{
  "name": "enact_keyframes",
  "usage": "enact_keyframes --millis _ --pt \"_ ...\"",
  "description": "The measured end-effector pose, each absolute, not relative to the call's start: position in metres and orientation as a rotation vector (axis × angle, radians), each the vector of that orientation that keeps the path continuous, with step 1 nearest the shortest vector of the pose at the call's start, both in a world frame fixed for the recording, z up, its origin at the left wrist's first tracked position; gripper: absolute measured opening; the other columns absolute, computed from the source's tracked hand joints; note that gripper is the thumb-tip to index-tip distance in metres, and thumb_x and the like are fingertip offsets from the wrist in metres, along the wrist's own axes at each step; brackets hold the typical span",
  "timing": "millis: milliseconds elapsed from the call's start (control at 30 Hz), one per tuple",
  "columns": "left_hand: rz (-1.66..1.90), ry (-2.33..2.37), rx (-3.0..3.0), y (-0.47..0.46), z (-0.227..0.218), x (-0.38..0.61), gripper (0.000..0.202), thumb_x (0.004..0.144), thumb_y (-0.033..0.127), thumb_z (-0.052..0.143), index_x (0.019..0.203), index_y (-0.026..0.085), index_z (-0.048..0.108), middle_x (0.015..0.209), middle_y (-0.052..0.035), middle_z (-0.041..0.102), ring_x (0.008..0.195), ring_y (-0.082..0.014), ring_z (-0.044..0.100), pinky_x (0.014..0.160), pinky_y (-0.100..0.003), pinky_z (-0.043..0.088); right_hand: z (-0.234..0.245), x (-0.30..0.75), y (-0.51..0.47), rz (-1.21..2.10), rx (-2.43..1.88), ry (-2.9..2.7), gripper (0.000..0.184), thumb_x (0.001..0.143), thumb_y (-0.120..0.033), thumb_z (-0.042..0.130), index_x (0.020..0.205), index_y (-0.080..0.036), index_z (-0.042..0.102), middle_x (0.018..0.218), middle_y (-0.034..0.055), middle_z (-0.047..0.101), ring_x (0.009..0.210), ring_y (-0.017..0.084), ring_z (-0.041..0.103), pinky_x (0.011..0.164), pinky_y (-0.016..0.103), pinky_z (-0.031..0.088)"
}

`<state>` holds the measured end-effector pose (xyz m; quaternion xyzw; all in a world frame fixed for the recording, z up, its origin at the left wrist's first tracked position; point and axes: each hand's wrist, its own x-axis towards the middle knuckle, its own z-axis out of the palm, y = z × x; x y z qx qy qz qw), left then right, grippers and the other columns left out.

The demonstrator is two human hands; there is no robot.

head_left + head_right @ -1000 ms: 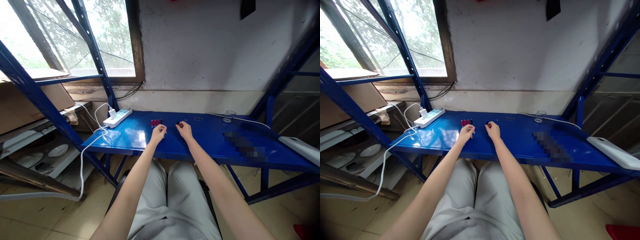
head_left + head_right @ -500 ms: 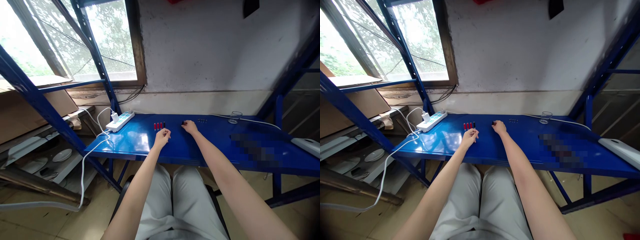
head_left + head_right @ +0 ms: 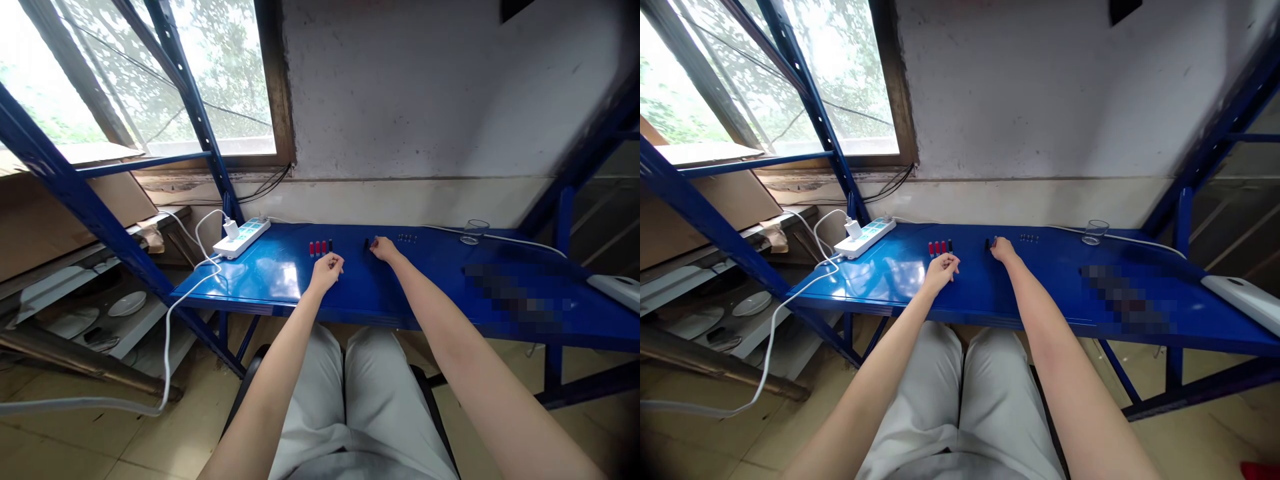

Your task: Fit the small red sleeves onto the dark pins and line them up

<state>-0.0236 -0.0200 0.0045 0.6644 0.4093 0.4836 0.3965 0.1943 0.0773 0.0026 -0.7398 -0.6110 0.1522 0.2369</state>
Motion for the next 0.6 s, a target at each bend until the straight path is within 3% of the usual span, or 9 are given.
enact_keyframes --millis 167,333,467,600 --pt "1.25 1.045 1.688 -0.018 0.003 -0.024 0.021 0.078 0.036 0.053 0.078 0.016 0.06 0.062 -0.0017 0.059 0.046 -0.0085 0.05 0.045 -0.02 0.041 0.009 0.195 0.078 0.472 -2.064 -1.662 0.007 0.07 -0.015 0.065 0.075 -0.013 0.061 0.072 0.0111 0.062 0.069 0.02 0.06 0.057 0.028 0.044" --pt "1.463 1.197 1.537 -0.013 0.002 -0.025 0.016 0.078 0.031 0.051 0.077 0.016 0.055 0.057 0.0013 0.055 0.042 -0.0074 0.047 0.043 -0.019 0.038 0.021 0.197 0.059 0.661 -2.14 -1.573 0.014 0.073 -0.019 0.063 0.084 -0.011 0.059 0.071 0.0111 0.062 0.062 0.019 0.06 0.054 0.028 0.043" --pt "1.612 1.244 1.402 -0.012 0.004 -0.028 0.017 0.081 0.032 0.049 0.076 0.016 0.053 0.056 0.0025 0.053 0.04 -0.0058 0.045 0.042 -0.018 0.037 0.021 0.175 0.033 0.376 -1.953 -1.576 0.017 0.076 -0.026 0.059 0.089 -0.015 0.058 0.086 0.0099 0.064 0.074 0.018 0.059 0.062 0.027 0.044" --pt "1.69 1.238 1.323 -0.01 0.002 -0.03 0.019 0.082 0.034 0.048 0.079 0.016 0.052 0.057 0.003 0.052 0.04 -0.0055 0.045 0.042 -0.017 0.037 0.012 0.131 0.019 0.405 -1.689 -1.873 0.019 0.077 -0.027 0.059 0.093 -0.016 0.06 0.084 0.0061 0.064 0.076 0.015 0.058 0.068 0.025 0.043"
